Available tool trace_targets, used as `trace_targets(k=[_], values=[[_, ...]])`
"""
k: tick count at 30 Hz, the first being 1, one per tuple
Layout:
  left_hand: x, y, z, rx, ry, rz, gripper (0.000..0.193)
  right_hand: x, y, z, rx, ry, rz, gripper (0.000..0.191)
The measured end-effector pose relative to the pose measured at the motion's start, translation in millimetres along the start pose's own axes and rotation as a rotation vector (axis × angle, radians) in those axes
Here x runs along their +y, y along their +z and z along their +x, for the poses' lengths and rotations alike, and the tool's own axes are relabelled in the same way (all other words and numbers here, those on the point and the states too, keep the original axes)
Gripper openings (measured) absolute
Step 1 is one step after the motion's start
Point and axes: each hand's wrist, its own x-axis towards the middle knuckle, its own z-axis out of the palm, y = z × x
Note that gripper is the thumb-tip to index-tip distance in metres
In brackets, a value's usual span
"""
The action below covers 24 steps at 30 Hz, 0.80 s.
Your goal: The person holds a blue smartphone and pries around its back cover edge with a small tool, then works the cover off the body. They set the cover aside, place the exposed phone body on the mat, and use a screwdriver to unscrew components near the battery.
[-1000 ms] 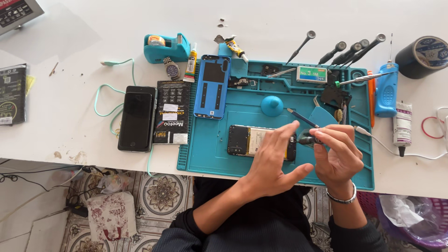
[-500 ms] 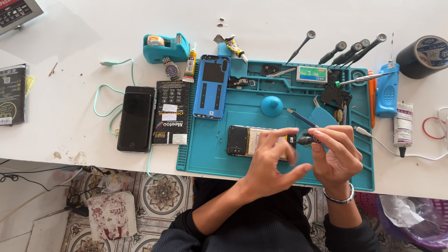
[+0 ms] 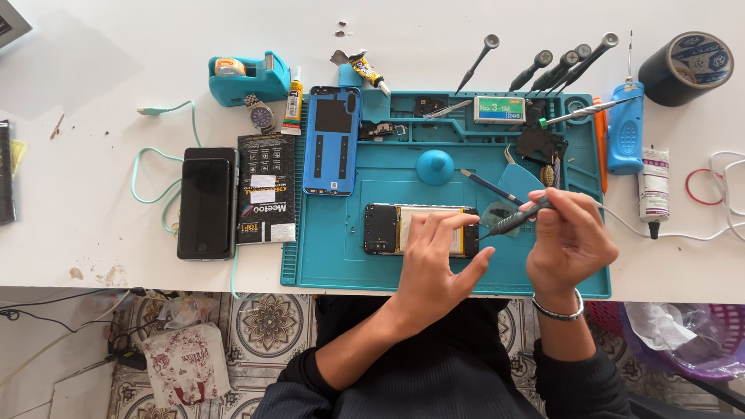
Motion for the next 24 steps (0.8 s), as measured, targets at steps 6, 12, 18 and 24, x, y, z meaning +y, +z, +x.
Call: trace_targets(k=[6,12,18,24], values=[[-3,4,-2,-0.040,-0.028,0.019,0.012,8,-6,-2,0.090,0.013,0.098,0.024],[-3,-24,-4,0.008,0.019,0.187,0.010,4,-5,3,0.176,0.022,0.058,0.017],[-35,-91,2,0.149,-0.085,0.598,0.019,-7,3,9,-0.075,-0.082,-0.195,0.016],[-53,-105,0,0.095,-0.129,0.639,0.018,-13,10,3,-0.347,-0.006,-0.319,0.043]])
